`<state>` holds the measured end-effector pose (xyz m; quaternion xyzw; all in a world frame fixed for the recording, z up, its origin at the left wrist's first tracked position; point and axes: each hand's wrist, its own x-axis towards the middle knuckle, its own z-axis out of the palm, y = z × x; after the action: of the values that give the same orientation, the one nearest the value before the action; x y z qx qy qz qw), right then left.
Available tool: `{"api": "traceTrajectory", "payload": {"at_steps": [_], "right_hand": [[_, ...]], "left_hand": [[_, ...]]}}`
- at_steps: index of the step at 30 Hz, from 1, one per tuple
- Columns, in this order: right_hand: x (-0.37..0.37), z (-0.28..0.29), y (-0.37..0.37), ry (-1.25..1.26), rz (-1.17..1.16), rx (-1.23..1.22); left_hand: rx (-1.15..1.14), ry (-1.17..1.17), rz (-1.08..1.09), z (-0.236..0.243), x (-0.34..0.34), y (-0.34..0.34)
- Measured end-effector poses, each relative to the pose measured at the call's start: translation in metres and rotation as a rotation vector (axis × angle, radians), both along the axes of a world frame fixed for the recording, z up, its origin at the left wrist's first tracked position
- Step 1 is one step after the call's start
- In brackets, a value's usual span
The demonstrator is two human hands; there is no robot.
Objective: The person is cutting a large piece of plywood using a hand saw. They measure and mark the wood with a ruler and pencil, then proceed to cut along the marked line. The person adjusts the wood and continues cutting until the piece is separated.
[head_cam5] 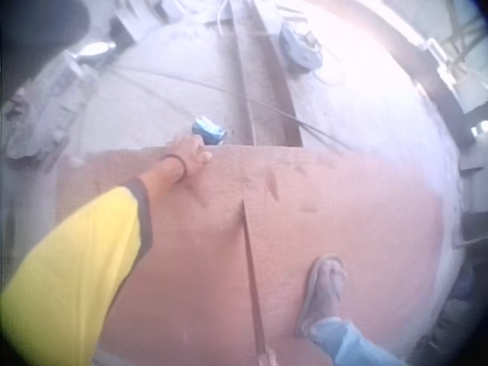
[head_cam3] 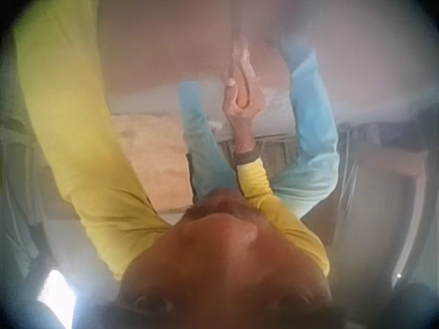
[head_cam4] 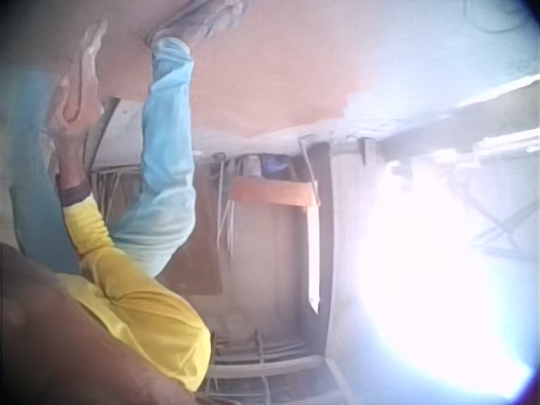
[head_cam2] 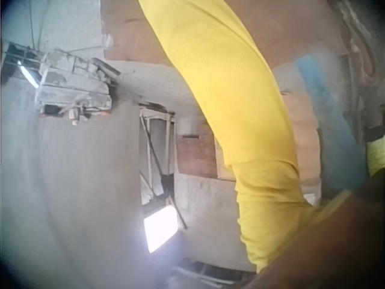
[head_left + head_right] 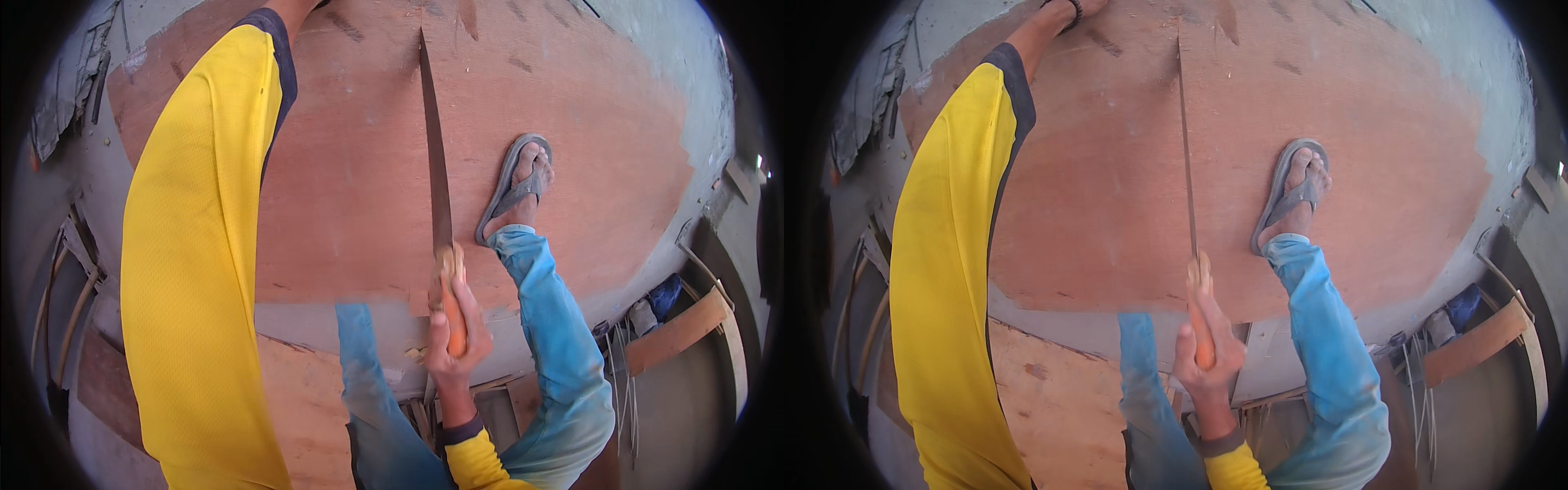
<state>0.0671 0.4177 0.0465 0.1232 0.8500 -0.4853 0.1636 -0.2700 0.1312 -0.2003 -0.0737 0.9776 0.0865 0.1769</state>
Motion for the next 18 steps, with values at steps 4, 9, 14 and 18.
{"api": "traceTrajectory", "payload": {"at_steps": [4, 9, 14, 18], "right_hand": [[-0.024, -0.047, -0.004, 0.071, -0.003, -0.012], [-0.106, -0.104, -0.045, 0.214, 0.037, -0.025], [0.02, 0.007, 0.006, -0.065, -0.031, -0.027], [-0.015, -0.054, -0.01, -0.03, 0.023, 0.018]], "left_hand": [[0.016, 0.094, -0.054, -0.007, 0.005, -0.01], [0.08, 0.113, -0.073, -0.015, -0.005, -0.001], [0.062, 0.085, -0.043, -0.018, 0.007, -0.012], [0.081, 0.089, -0.07, -0.017, 0.004, -0.005]]}}
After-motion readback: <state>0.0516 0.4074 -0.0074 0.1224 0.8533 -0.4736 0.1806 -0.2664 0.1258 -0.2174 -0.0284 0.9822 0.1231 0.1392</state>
